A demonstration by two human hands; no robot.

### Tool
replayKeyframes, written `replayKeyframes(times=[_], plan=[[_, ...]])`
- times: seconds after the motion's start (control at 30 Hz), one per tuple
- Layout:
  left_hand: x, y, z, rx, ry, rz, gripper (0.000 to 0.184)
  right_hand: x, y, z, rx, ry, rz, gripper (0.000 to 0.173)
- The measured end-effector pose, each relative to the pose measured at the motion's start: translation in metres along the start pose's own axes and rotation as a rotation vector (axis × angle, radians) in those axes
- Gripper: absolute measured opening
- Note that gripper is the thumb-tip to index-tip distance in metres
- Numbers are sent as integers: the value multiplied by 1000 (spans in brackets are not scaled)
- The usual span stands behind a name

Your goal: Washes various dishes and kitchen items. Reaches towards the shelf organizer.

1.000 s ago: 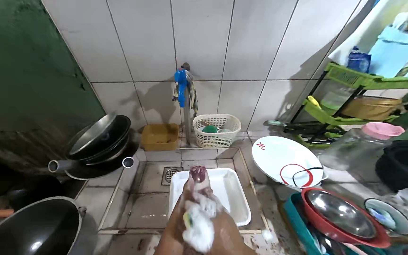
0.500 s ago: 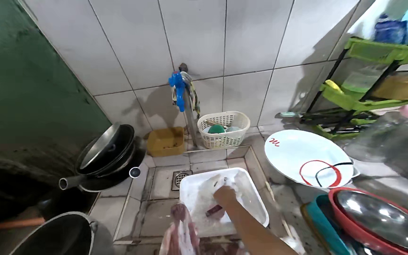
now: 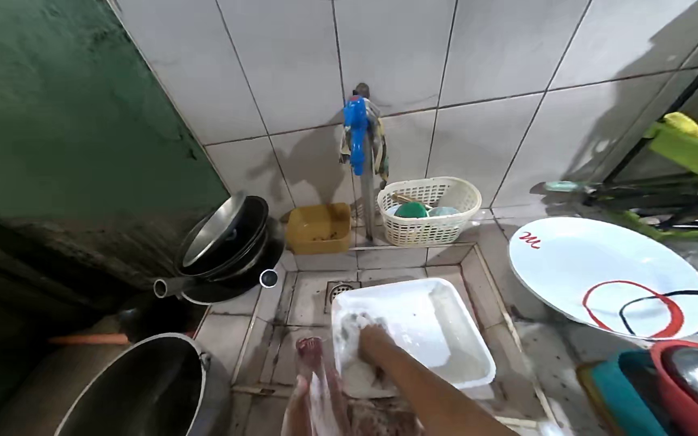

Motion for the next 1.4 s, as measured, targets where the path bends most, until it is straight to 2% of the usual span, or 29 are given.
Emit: replayKeyframes(times=[0.1, 0.17, 0.23, 0.3, 0.4, 0.47, 0.53, 0.6, 0.67, 0.73, 0.83, 0.87, 0.93, 0.97, 1.0, 1.07, 1.1, 1.17, 1.2, 1.23, 1.33, 1.37, 1.4], plan=[[-7, 11, -6, -84, 113, 19, 77, -1, 16, -25, 113, 155, -105, 50], [-13, 20, -8, -87, 145, 16, 81, 11, 9, -39, 140, 493, -214, 45], [-27, 32, -4, -30, 37, 19, 74, 25, -26, -37, 208, 780, -330, 45], [-43, 39, 3, 8, 34, 38, 62, 25, -83, -20, 353, 737, -397, 52], [-56, 25, 12, -161, 401, -1, 40, 17, -130, 2, 563, 509, -479, 63], [-73, 15, 16, -143, 575, 47, 44, 34, -124, -15, 450, 522, -517, 64], [-91, 33, 36, 42, 298, 177, 52, 54, -106, -44, 204, 684, -574, 59], [-111, 58, 58, 253, 52, 292, 64, 69, -94, -64, 65, 742, -665, 45], [-120, 63, 62, 229, 117, 267, 63, 67, -108, -67, 46, 700, -597, 51], [-123, 65, 51, 105, 288, 139, 55, 47, -135, -54, 193, 511, -560, 59], [-162, 57, 18, 30, 501, 130, 42, 13, -156, -41, 460, 348, -646, 57], [-162, 51, 16, 19, 527, 114, 39, 11, -158, -43, 499, 377, -653, 59], [-115, 48, 37, -107, 547, 177, 36, 21, -146, -52, 454, 420, -647, 63], [-103, 42, 43, -76, 580, 133, 40, 35, -136, -60, 397, 462, -644, 64], [-98, 42, 48, 8, 528, 177, 48, 52, -125, -69, 348, 538, -640, 65], [-109, 62, 66, 225, 159, 315, 63, 82, -111, -88, 289, 844, -603, 55], [-124, 63, 69, 266, 76, 331, 67, 91, -104, -94, 301, 1017, -571, 47], [-150, 44, 60, 180, 134, 335, 65, 100, -103, -94, 365, 1282, -440, 36], [-153, 37, 56, 111, 161, 389, 61, 104, -108, -91, 395, 1302, -403, 32], [-153, 33, 55, 80, 186, 384, 55, 108, -113, -87, 395, 1234, -414, 28], [-127, 28, 49, 138, 178, 296, 46, 118, -112, -85, 231, 774, -541, 28], [-124, 28, 45, 105, 367, 284, 42, 118, -110, -85, 167, 642, -551, 36], [-132, 36, 46, 111, 556, 220, 46, 117, -112, -82, 83, 540, -533, 42]])
Point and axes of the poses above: each hand's wrist, its own y-axis towards the middle knuckle, its own x-axis out of the back of the hand, z = x × y, the point moved 3 cm from there along y, towards the middle knuckle, and after that the axes turned 9 degrees about -x, right-handed, at the moved point
